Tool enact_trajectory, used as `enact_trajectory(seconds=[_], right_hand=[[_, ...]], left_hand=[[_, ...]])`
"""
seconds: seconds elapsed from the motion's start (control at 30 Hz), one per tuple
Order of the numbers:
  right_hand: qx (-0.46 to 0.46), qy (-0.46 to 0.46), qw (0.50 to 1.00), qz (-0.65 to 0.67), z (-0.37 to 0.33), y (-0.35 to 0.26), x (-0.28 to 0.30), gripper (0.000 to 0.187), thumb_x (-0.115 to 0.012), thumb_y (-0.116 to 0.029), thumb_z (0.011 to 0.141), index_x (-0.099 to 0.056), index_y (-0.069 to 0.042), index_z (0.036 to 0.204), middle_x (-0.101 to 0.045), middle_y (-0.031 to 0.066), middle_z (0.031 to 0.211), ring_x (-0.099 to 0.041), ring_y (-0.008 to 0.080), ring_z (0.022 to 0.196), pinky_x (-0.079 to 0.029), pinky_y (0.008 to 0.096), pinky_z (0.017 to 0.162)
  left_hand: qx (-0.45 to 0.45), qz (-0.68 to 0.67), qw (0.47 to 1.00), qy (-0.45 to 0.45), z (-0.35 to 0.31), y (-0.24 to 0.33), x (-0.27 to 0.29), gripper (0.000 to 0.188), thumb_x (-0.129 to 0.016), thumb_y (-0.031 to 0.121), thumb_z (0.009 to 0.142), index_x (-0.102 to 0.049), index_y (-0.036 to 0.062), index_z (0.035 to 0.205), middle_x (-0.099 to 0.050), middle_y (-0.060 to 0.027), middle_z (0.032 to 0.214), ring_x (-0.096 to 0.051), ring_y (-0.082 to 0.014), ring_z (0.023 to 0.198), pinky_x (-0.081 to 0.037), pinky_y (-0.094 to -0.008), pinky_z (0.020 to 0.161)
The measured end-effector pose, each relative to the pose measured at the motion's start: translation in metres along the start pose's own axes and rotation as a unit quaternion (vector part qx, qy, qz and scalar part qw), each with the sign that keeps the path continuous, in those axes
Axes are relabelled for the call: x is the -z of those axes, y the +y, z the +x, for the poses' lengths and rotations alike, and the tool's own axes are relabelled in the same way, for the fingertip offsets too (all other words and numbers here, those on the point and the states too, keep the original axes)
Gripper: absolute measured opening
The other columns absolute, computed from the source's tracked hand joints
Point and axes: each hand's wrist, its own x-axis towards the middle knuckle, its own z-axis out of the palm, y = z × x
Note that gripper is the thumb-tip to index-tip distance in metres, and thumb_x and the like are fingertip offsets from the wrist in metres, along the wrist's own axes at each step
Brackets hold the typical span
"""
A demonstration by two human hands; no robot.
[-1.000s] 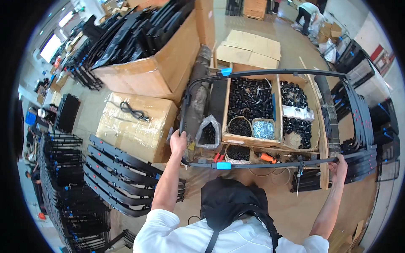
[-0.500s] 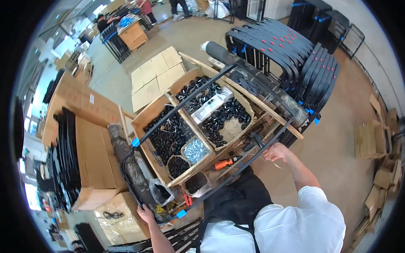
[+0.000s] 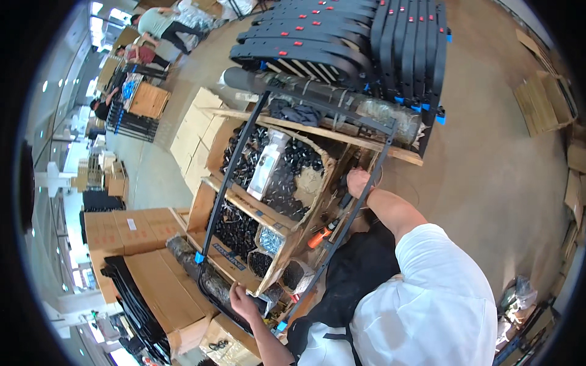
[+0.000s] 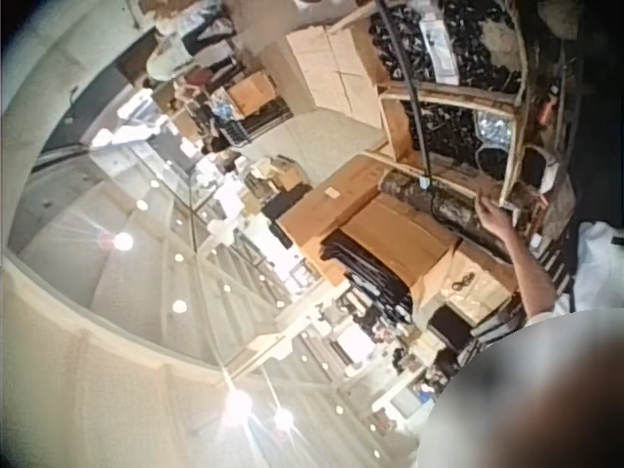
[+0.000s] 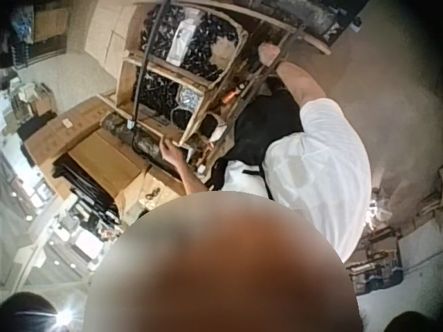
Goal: Assembling components, wiring, and shrouds onto metal lawn mower handle frames in a manufacturing facility.
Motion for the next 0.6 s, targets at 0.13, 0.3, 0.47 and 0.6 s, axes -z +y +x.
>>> enact_trajectory(seconds=[0.13, 0.3, 0.47, 0.6], right_hand=[[-0.044, -0.004, 0.992, 0.117, -0.056, 0.013, 0.072, 0.037, -0.067, -0.018, 0.085, -0.062, 0.004, 0.115, -0.068, 0.0237, 0.105, -0.070, 0.0404, 0.105, -0.060, 0.0474, 0.086], [0.002, 0.014, 0.993, 0.114, -0.174, 0.071, 0.196, 0.043, -0.070, -0.030, 0.086, -0.065, 0.004, 0.111, -0.070, 0.0249, 0.098, -0.073, 0.0402, 0.097, -0.060, 0.0505, 0.083], [-0.112, -0.079, 0.967, 0.216, -0.216, 0.104, 0.333, 0.040, -0.066, -0.036, 0.087, -0.071, 0.004, 0.091, -0.071, 0.0275, 0.077, -0.073, 0.0440, 0.080, -0.059, 0.0529, 0.077], [-0.087, 0.022, 0.973, 0.214, -0.189, 0.113, 0.405, 0.045, -0.066, -0.040, 0.087, -0.073, 0.004, 0.095, -0.073, 0.0286, 0.085, -0.073, 0.0450, 0.084, -0.059, 0.0531, 0.078]], left_hand=[[-0.079, -0.070, 0.988, -0.109, 0.003, 0.093, -0.067, 0.027, -0.056, 0.014, 0.110, -0.068, -0.0030, 0.126, -0.075, -0.0079, 0.099, -0.070, -0.0149, 0.094, -0.057, -0.0301, 0.085], [-0.062, -0.269, 0.925, -0.260, 0.010, 0.181, -0.187, 0.028, -0.056, 0.016, 0.110, -0.069, -0.0023, 0.126, -0.074, -0.0076, 0.106, -0.070, -0.0149, 0.095, -0.055, -0.0286, 0.084], [-0.163, -0.287, 0.833, -0.444, -0.024, 0.333, -0.279, 0.033, -0.055, 0.021, 0.111, -0.068, -0.0026, 0.130, -0.074, -0.0088, 0.113, -0.070, -0.0171, 0.103, -0.054, -0.0319, 0.096], [-0.197, -0.394, 0.695, -0.568, -0.053, 0.428, -0.325, 0.043, -0.055, 0.033, 0.112, -0.065, -0.0010, 0.136, -0.070, -0.0100, 0.125, -0.065, -0.0181, 0.116, -0.047, -0.0340, 0.105]])
